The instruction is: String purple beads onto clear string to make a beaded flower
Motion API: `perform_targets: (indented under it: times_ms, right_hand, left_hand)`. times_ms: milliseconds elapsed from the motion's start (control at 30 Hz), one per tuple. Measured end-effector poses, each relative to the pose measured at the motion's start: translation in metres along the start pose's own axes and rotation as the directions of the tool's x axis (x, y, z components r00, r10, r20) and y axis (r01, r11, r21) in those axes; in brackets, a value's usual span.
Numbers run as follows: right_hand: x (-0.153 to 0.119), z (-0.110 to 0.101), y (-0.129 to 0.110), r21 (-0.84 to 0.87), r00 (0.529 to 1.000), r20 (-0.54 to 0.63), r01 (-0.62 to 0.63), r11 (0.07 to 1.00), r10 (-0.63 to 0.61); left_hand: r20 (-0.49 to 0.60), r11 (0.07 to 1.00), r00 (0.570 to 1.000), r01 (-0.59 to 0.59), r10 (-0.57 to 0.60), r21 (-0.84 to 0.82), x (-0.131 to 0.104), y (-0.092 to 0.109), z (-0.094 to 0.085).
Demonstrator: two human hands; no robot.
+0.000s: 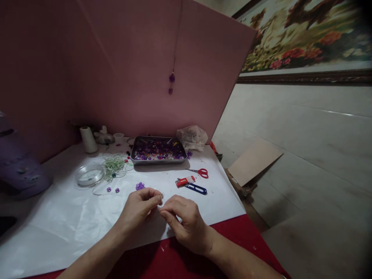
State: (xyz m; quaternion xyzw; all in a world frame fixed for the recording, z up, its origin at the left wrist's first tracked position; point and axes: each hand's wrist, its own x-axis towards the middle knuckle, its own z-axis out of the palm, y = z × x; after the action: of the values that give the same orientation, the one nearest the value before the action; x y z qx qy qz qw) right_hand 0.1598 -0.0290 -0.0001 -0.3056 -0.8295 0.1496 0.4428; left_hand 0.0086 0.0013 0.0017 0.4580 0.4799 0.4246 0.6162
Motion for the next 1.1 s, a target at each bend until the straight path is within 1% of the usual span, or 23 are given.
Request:
perform_targets:
  times_ms: [100, 167, 300, 400, 467, 600, 733, 867, 1000, 1100]
  right_hand:
    - [0.0009, -0.0001, 0.0001, -0.011, 0.998, -0.01, -0.06, 0.998, 0.06]
    - [0.0008, -0.0003, 0.0003, -0.016, 0.992, -0.03, -0.126, 0.992, 0.125]
    - [0.0005, -0.0001, 0.0028, 0.055, 0.952, -0.058, -0.298, 0.953, 0.301]
    - [0.0021, -0.0007, 0.0055, 0.099, 0.926, -0.037, -0.37, 0.924, 0.375]
    - [0.0035, -0.0015, 0.0066, 0.092, 0.924, -0.001, -0.381, 0.92, 0.383]
    - [0.0045, -0.003, 0.0062, 0.081, 0.932, 0.055, -0.362, 0.929, 0.358]
    - [0.0047, -0.0043, 0.005, 0.082, 0.927, 0.026, -0.374, 0.924, 0.374]
    - [0.0056, -0.0062, 0.0041, 0.114, 0.904, 0.028, -0.427, 0.897, 0.427]
    - [0.0067, -0.0071, 0.0023, 0.175, 0.876, 0.07, -0.482, 0.858, 0.478]
    - [0.0067, -0.0057, 0.0024, 0.202, 0.867, 0.072, -0.497, 0.844, 0.493]
  left_hand:
    - [0.016, 1.0, 1.0, -0.007, 0.007, -0.003, -0.0016, 0.0012, 0.0012]
    - [0.02, 1.0, 1.0, -0.023, 0.023, 0.011, -0.0026, 0.0026, 0.0021]
    - [0.06, 0.995, 0.996, -0.072, 0.068, 0.069, -0.0053, 0.0058, 0.0043]
    - [0.089, 0.989, 0.992, -0.1, 0.091, 0.105, -0.0073, 0.007, 0.0061]
    - [0.094, 0.987, 0.991, -0.106, 0.095, 0.121, -0.0079, 0.007, 0.007]
    - [0.106, 0.986, 0.99, -0.106, 0.092, 0.13, -0.0063, 0.0053, 0.0069]
    - [0.116, 0.992, 0.991, -0.076, 0.065, 0.1, -0.0043, 0.0041, 0.0045]
    - [0.111, 0.991, 0.992, -0.074, 0.062, 0.112, -0.004, 0.0048, 0.0035]
    - [0.129, 0.986, 0.988, -0.106, 0.089, 0.129, -0.0029, 0.0028, 0.0042]
    - [0.128, 0.968, 0.98, -0.174, 0.153, 0.179, -0.0032, -0.0003, 0.004]
